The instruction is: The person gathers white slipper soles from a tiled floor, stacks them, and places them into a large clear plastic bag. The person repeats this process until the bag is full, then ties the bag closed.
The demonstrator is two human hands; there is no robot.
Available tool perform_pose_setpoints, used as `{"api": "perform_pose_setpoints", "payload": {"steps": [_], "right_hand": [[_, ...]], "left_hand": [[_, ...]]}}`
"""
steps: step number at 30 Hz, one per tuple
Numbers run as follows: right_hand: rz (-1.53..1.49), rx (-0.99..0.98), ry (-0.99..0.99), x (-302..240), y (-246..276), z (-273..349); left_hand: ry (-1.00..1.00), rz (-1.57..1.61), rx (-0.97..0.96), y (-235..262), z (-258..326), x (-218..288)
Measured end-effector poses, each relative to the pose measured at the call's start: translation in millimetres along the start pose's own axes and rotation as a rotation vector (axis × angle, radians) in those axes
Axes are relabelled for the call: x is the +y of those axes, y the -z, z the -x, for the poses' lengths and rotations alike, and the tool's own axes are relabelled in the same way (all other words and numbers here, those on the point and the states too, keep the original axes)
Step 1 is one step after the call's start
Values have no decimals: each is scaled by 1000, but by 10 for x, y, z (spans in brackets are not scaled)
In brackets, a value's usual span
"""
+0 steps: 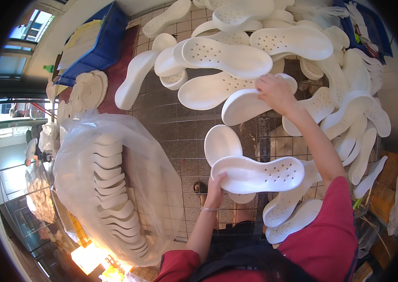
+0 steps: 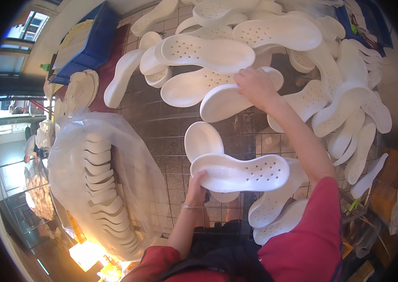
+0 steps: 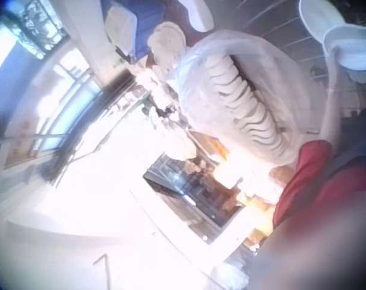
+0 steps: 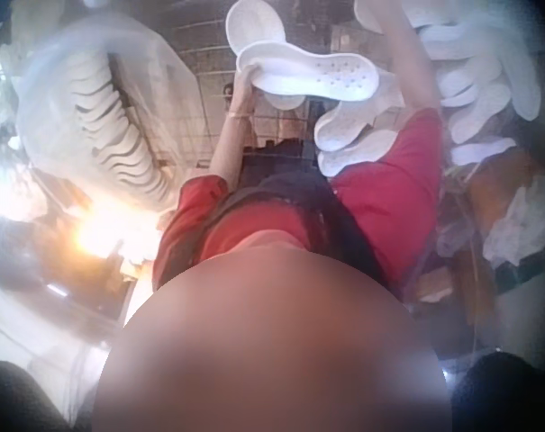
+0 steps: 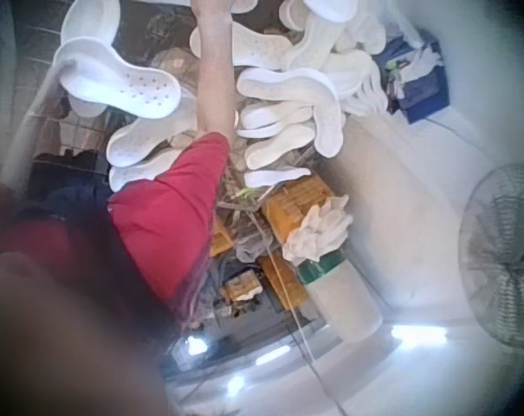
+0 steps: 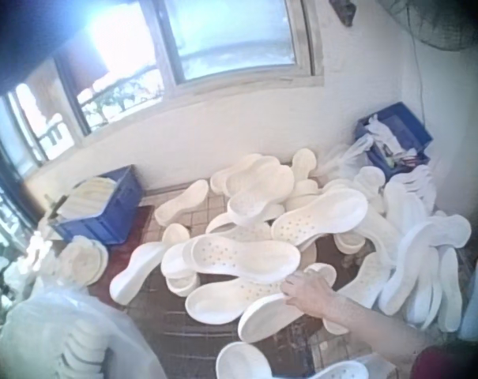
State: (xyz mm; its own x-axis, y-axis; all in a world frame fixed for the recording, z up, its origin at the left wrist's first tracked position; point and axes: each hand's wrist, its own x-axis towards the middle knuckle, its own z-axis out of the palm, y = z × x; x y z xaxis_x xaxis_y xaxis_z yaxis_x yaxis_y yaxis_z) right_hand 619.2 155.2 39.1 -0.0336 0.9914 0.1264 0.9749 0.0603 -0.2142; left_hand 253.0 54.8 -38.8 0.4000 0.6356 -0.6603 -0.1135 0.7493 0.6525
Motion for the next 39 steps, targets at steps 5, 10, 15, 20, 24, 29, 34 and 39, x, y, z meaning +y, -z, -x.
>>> {"api": "perform_pose_setpoints", "payload": {"steps": [5,10,15,20,24,29,34,39], "right_hand": [[-450,-239,-132,-6,557,411],[-249,14,-141,-258,161,-343],[-286,315,-38,-582,-289,-865],[-688,-75,398,-282,160,-414],[443,31,-302,356,587,-589],[-535,-424,-123,327,864,-249],[-66,123,0,408,403,-451],[-153,-255,-479,681,-689,-1232]], "left_hand": [[39,-297,-7,302,-106,1060],[301,-424,-305,298,-108,1443],[206,-479,-628,121,-206,947],[91,614,-491,205,-376,1017],[191,242,-510,190,-436,1120],[291,25,-9,201,-465,1156],[98,-143,-109,87,-415,991],[433,-54,-330,-228,-278,672]]}}
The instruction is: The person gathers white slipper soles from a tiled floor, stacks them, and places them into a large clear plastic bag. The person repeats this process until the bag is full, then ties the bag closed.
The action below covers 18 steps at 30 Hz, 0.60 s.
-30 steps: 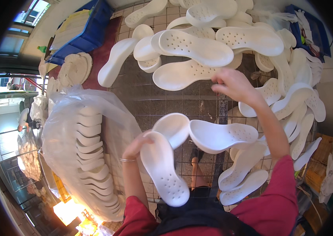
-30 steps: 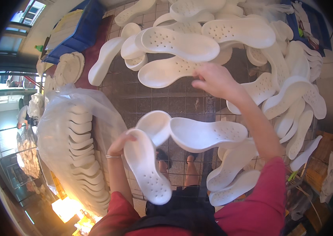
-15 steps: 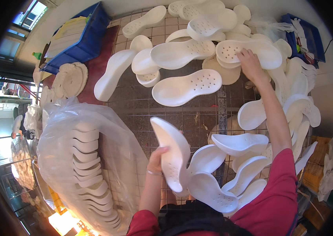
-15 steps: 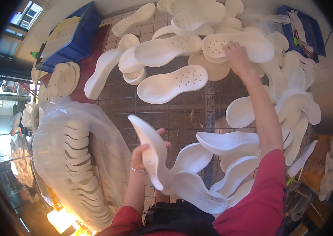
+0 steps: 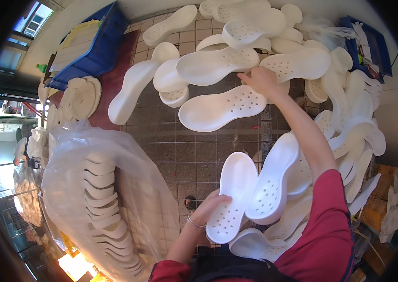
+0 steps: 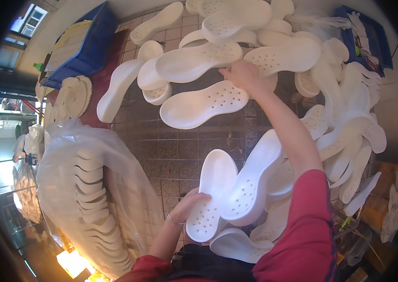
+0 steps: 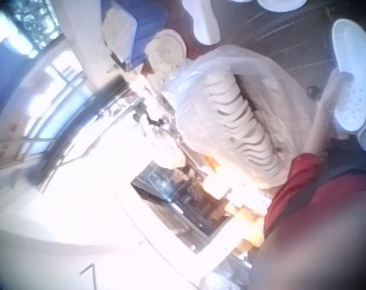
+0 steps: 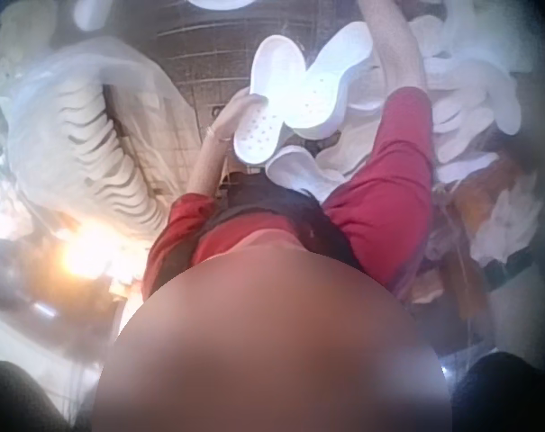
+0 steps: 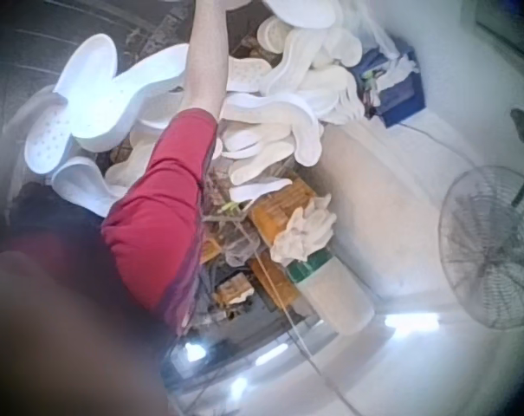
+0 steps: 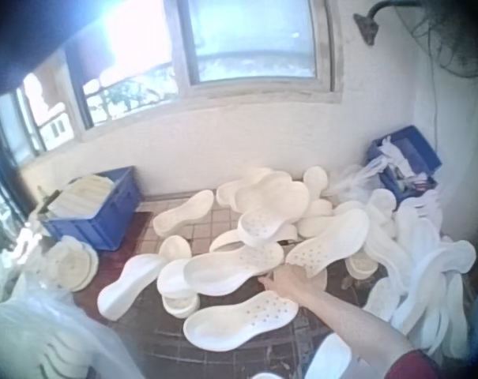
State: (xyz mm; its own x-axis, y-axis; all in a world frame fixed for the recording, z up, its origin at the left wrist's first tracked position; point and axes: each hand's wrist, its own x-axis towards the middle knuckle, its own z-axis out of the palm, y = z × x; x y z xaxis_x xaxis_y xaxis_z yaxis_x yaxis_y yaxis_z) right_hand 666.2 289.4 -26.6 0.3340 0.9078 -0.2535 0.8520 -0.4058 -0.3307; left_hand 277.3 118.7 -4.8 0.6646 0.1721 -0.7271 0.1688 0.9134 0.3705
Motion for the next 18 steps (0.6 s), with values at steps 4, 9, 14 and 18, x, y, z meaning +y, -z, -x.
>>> {"api": "perform_pose_setpoints", "payload": {"steps": [4,9,14,18], "right_hand": [[253,188,-136,-267,-174,-131],[-375,-3,-127,-87,303,521],[-843,35,-91,-52,710,1092],[-620,315,152,-1425,1187,810]], "left_hand": [[-159,27,176,-139,66,-21],[-291,136,222,366,459,152],[-474,193,472,1269,665,39],[-519,-69,479,1523,578,-124]]}}
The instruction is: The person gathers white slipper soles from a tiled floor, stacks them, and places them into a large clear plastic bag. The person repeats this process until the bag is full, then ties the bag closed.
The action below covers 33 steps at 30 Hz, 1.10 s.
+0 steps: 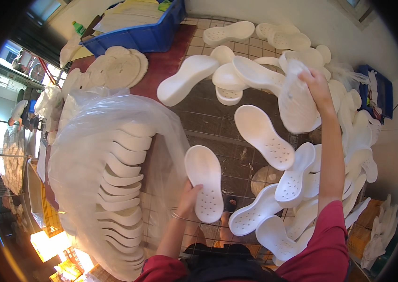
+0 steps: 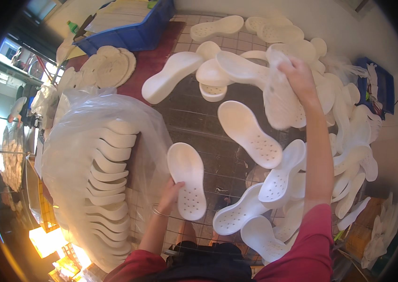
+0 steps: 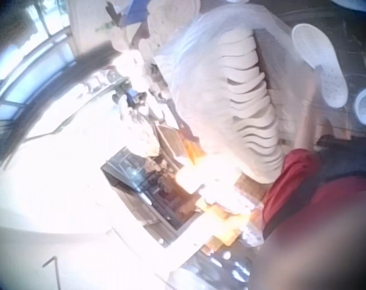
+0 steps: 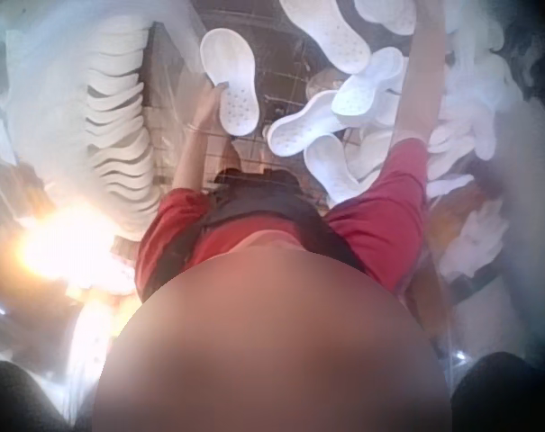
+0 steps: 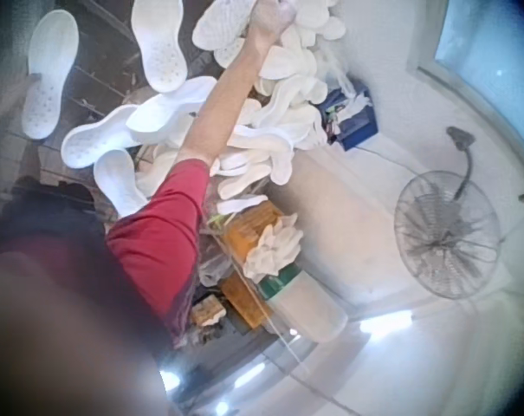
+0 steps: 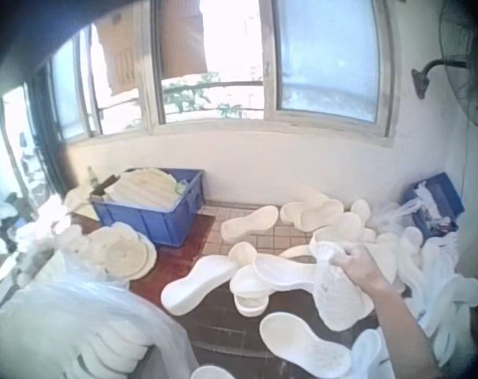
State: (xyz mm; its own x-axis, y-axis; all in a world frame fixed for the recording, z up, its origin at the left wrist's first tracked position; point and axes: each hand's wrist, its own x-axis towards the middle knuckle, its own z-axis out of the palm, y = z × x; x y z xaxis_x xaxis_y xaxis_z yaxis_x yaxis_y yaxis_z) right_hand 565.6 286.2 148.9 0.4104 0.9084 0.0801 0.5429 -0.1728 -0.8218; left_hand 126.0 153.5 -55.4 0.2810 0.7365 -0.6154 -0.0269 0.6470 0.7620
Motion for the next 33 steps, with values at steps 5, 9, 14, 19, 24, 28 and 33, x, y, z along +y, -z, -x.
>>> {"api": "perform_pose_setpoints", "payload": {"steps": [5,9,14,19,24,28,33], "right_hand": [[23,-91,601,-1470,-1761,-476],[336,-249,80,-996,-2881,-429],[-897,-332,-670,-339,-3312,-276],[-377,-248,-265,-992,-2055,365],[153,-495,-204,-714,-1619,948],[883,-160,361,113,-2212,331],[340,-348,478,64,-1696,592]], "left_hand": [[-47,-53,-132,14,73,96],[159,230,-269,169,148,312],[374,246,-251,229,112,481],[339,188,-190,111,-49,587],[175,804,-495,69,-143,535],[235,572,-458,85,-96,424],[382,308,-158,232,-37,472]]}}
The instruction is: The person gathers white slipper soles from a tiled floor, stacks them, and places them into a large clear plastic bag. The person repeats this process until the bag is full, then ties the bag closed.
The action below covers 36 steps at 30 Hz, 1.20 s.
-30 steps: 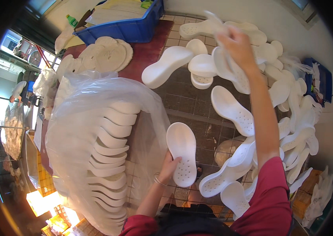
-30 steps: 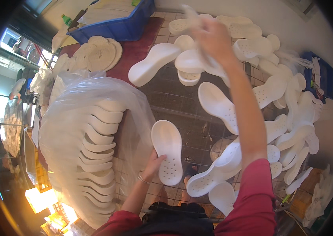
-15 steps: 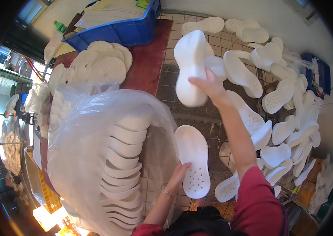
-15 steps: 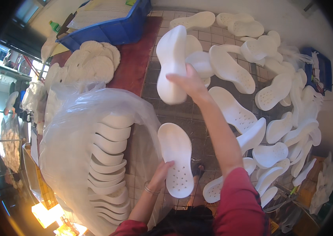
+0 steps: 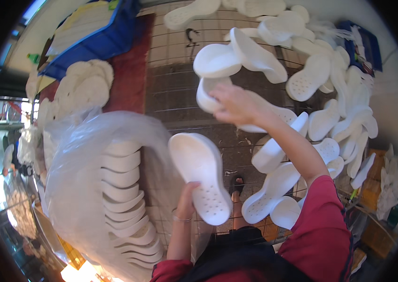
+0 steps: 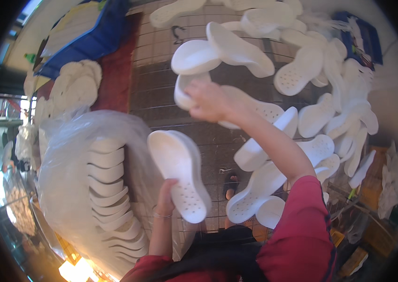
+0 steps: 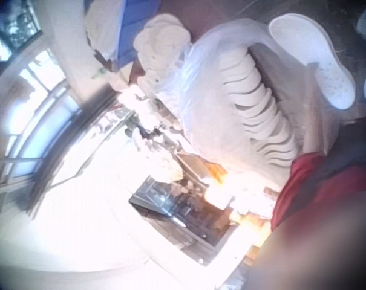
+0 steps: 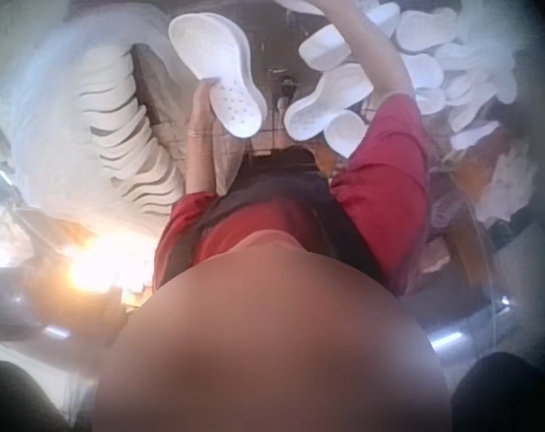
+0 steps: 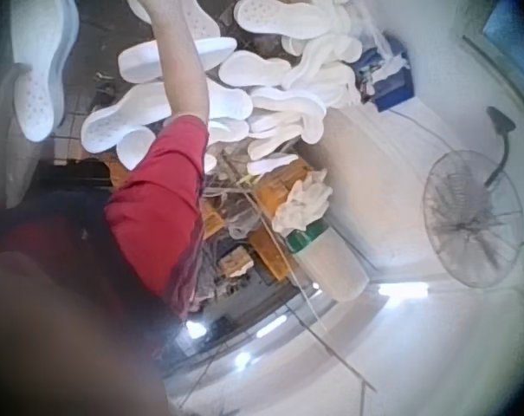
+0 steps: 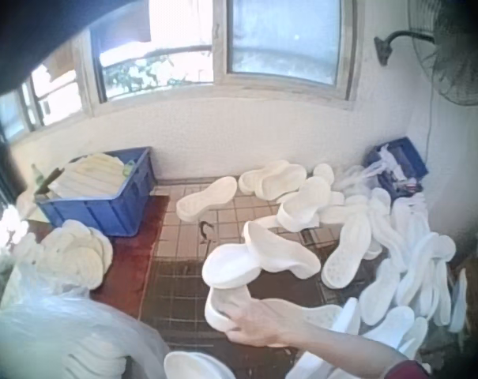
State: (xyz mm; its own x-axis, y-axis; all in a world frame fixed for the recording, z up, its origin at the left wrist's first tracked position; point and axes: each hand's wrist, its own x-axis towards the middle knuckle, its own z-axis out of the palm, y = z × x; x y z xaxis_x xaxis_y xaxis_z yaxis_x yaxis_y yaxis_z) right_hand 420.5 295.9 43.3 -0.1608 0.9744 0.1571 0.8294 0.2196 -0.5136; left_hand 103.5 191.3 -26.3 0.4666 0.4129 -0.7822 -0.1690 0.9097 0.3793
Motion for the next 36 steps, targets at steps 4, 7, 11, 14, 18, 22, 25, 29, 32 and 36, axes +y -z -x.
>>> {"api": "perform_pose_setpoints", "payload": {"steps": [4,7,11,14,18,22,25,29,32,36], "right_hand": [[-480,-292,-209,-128,894,830],[-501,85,-612,569,1174,1390],[-380,410,-1243,1926,1094,1749],[-796,538,-929,2010,1144,1808],[-1173,298,-622,730,1489,1957],[-1344,-133,-440,150,1497,1915],[-601,472,-691,1210,1142,1118],[-1155,597,-819,2289,817,286],[-1337,469,-497,1446,813,519],[-1387,-266,-461,-841,658,1439]], "left_hand": [[-188,55,79,-11,147,91],[-169,-25,52,-279,220,-40],[-286,-416,58,-909,217,-350],[-408,-667,106,-1204,265,-302],[-646,-658,344,-1090,417,107],[-533,-388,236,-691,658,164],[-333,-147,126,-406,858,-187],[-200,77,168,-67,1089,-734],[-309,174,241,137,1168,-809],[-798,-96,572,250,1298,-606]]}}
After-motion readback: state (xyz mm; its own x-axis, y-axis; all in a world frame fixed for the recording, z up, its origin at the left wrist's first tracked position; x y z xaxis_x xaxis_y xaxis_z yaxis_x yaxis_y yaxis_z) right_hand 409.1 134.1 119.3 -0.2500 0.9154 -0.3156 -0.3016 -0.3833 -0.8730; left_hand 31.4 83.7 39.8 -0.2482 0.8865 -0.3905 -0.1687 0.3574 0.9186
